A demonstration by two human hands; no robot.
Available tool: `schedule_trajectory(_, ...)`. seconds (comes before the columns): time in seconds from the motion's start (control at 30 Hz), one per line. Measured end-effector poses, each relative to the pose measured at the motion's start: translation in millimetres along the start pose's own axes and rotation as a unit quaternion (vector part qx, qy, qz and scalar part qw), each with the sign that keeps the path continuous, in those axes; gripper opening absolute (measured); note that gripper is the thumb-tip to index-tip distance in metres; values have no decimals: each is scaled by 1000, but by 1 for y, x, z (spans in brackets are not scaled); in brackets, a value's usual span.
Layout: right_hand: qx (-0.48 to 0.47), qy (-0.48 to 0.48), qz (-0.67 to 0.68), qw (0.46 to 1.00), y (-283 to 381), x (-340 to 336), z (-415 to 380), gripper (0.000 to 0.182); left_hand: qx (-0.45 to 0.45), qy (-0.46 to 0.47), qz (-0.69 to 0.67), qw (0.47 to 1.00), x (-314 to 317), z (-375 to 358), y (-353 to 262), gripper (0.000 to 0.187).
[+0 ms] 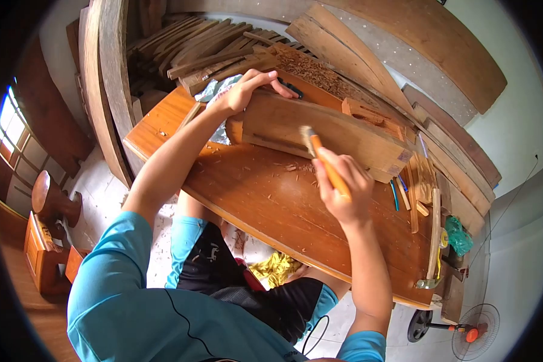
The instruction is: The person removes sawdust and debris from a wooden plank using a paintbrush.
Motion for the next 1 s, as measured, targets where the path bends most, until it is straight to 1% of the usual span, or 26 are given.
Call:
schedule_trajectory(0.03, 16, -19, -1, 1000, -4, -8, 0, 24, 3, -1, 7, 1000, 1, 0, -2, 65)
schedule_trajectory(0.1, 52, -40, -21, 998, -7, -23, 1, 25, -4, -3, 5, 1000, 2, -1, -2, 66)
schedule_trajectory(0.2, 41, -60, -73, 995, -10, -29, 0, 27, 4, -3, 18, 1000, 3, 0, -1, 68)
schedule_trajectory(0.3, 21, -7, -110, 994, 2, -13, 2, 30, 10, -13, 34, 999, 3, 1, 0, 68)
schedule_trajectory(0.33, 28, 8, -89, 996, 6, -4, -1, 29, 10, -12, 26, 1000, 3, 1, 0, 68)
schedule_trajectory(0.37, 44, 47, -93, 994, 12, 3, -4, 28, 10, -11, 18, 1000, 3, 1, 2, 68)
schedule_trajectory(0.43, 39, 87, -74, 993, 16, 19, -10, 27, 11, -8, 16, 1000, 4, 1, 2, 69)
schedule_trajectory(0.47, 31, 98, -66, 993, 21, 24, -13, 29, 13, -8, 22, 1000, 3, 1, 2, 69)
schedule_trajectory(0.57, 17, 135, 8, 991, 30, 29, -7, 28, 21, -1, 26, 999, 1, 2, 1, 70)
schedule_trajectory(0.67, 7, 117, 55, 992, 26, 30, -3, 28, 19, 2, 22, 1000, 3, 1, -2, 70)
schedule_trajectory(0.77, 23, 45, 28, 998, 16, 12, 2, 28, 18, 2, 23, 1000, 2, 1, -1, 69)
schedule_trajectory(0.83, 37, -19, -1, 999, -2, -2, 0, 21, 11, 2, 18, 1000, 2, 1, 1, 69)
schedule_trajectory(0.9, 62, -46, -31, 997, -11, -19, 0, 21, -1, -2, 11, 1000, 3, 1, 0, 69)
schedule_trajectory(1.0, 49, -47, -147, 987, -13, -31, 3, 23, 17, 6, 35, 999, 2, 1, -2, 70)
Point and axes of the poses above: each hand's wrist, its own z-axis towards the middle knuckle, its own x-axis out of the palm, y = z × x, the point moved 2 cm from there along z, towards the middle knuckle, and after that the axes turned 8 degrees about z, right-handed, at the moved point
